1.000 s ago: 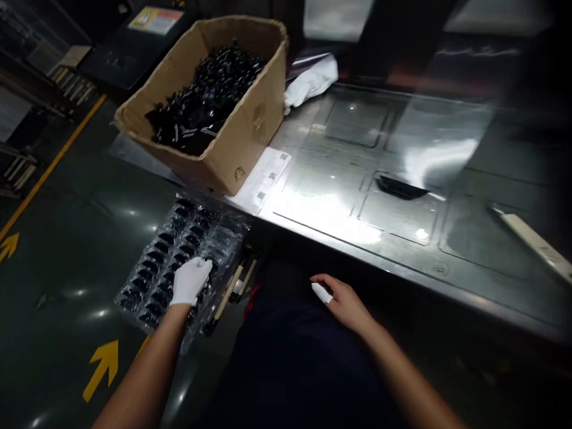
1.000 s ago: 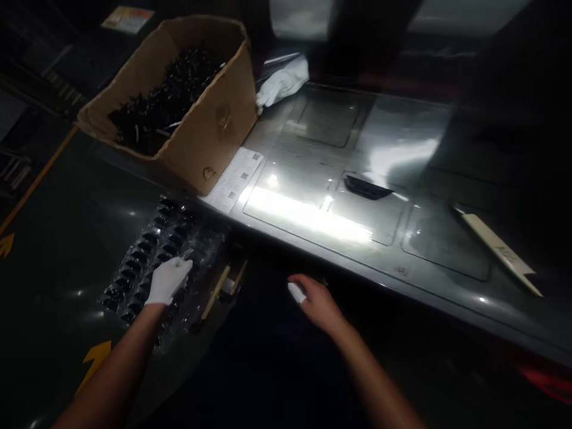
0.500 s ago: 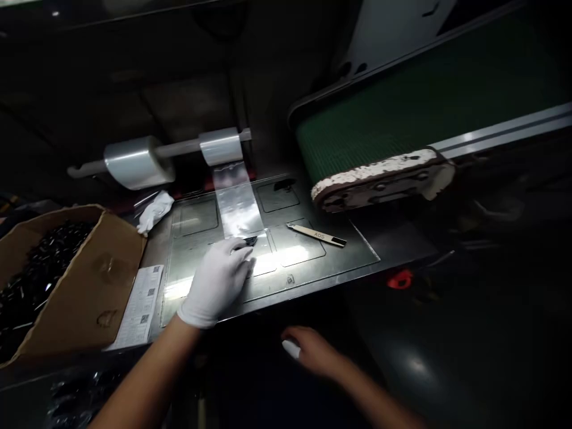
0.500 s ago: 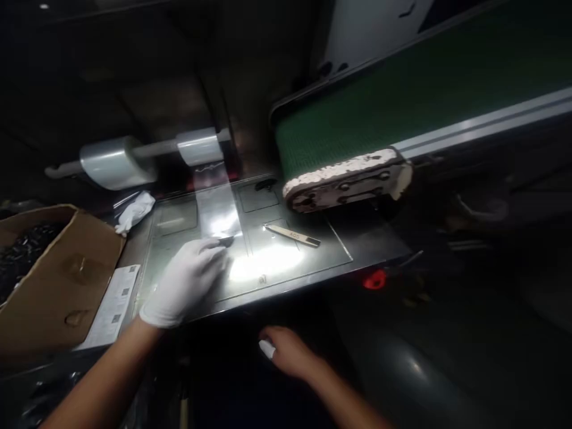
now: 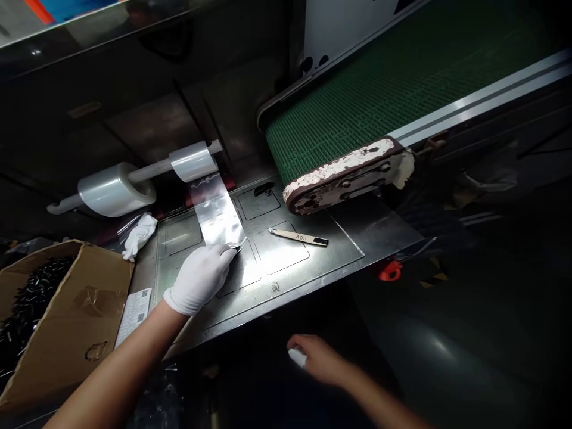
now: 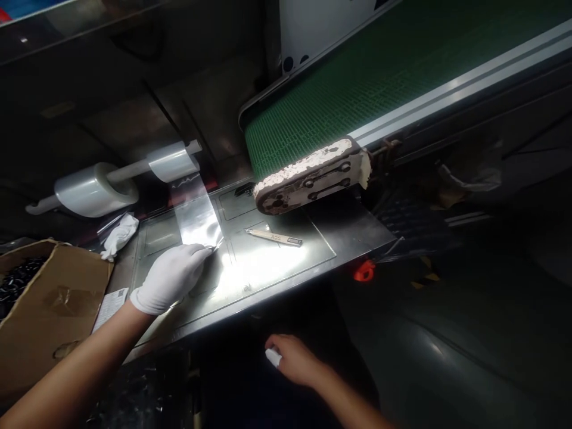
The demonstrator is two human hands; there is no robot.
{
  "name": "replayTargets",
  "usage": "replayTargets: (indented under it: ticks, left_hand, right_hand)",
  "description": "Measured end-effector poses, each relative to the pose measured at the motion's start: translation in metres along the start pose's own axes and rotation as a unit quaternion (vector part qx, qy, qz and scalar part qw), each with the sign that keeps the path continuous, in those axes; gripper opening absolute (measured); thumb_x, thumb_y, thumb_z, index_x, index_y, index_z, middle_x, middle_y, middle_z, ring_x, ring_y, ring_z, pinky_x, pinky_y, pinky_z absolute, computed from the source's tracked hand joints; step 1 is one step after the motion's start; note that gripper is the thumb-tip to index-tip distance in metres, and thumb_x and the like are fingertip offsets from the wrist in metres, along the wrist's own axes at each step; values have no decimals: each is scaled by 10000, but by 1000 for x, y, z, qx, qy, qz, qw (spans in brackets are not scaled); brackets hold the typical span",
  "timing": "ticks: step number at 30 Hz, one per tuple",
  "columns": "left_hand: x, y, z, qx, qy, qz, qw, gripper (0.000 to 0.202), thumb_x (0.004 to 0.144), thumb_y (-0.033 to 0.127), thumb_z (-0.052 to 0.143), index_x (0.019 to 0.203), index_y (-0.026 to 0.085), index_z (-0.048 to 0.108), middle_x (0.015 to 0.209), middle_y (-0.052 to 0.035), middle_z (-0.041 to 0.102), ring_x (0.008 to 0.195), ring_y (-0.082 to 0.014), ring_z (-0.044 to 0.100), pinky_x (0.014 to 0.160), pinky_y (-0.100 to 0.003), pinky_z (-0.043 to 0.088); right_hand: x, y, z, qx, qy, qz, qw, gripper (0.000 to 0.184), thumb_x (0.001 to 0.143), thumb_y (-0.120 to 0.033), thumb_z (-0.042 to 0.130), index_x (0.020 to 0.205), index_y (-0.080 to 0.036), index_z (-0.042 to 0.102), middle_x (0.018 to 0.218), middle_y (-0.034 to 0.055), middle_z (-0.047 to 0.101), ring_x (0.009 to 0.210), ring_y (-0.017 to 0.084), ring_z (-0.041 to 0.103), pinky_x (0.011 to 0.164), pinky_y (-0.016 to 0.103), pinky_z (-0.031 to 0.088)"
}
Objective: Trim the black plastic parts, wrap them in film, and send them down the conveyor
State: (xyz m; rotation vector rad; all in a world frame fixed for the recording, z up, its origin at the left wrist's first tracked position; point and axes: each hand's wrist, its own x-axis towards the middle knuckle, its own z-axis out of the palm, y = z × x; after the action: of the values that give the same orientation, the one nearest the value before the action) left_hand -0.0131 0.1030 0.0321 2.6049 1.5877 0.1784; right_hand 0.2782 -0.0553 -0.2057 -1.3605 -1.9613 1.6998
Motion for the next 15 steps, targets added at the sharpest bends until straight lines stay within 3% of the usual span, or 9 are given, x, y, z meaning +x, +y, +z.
replayTargets:
  ticks: [5,10,12,15]
  left_hand:
    - [19,-20,-14,-86,24,-52,995,259,943,251,606,1093,322,805,1101,39,804,1003,-196,756,945,-298,606]
    - [14,-33,-8,-88,214,-175,957,382,1033,338,432,1208,206,745,1219,-79,760,1168,-251,699,1061,-406,565]
    - [1,-33,-3,-89,237,-164,953,369,1030,325,432,1196,189,732,1212,-88,754,1156,-249,696,1071,-403,552]
    - [-11,-23,3,-108,192,-62,974,262,989,319,538,1101,237,761,1151,-56,770,1069,-244,717,1001,-373,574]
  right_hand:
    - [6,-3,-3,-3,3,-1,1000,360,813,-177,620,1128,-264,772,1094,39,787,983,220,733,850,279,522]
    - [-3,-3,-9,-10,9,16,1000,339,857,-212,614,1163,-249,755,1131,60,784,1003,230,733,859,284,536]
    - [-10,-5,-13,-18,11,25,999,322,889,-224,591,1169,-233,751,1124,73,785,1000,238,736,859,298,546]
    - [-26,-19,-24,-41,20,28,999,265,964,-279,575,1148,-203,750,1083,85,779,962,241,738,847,338,569]
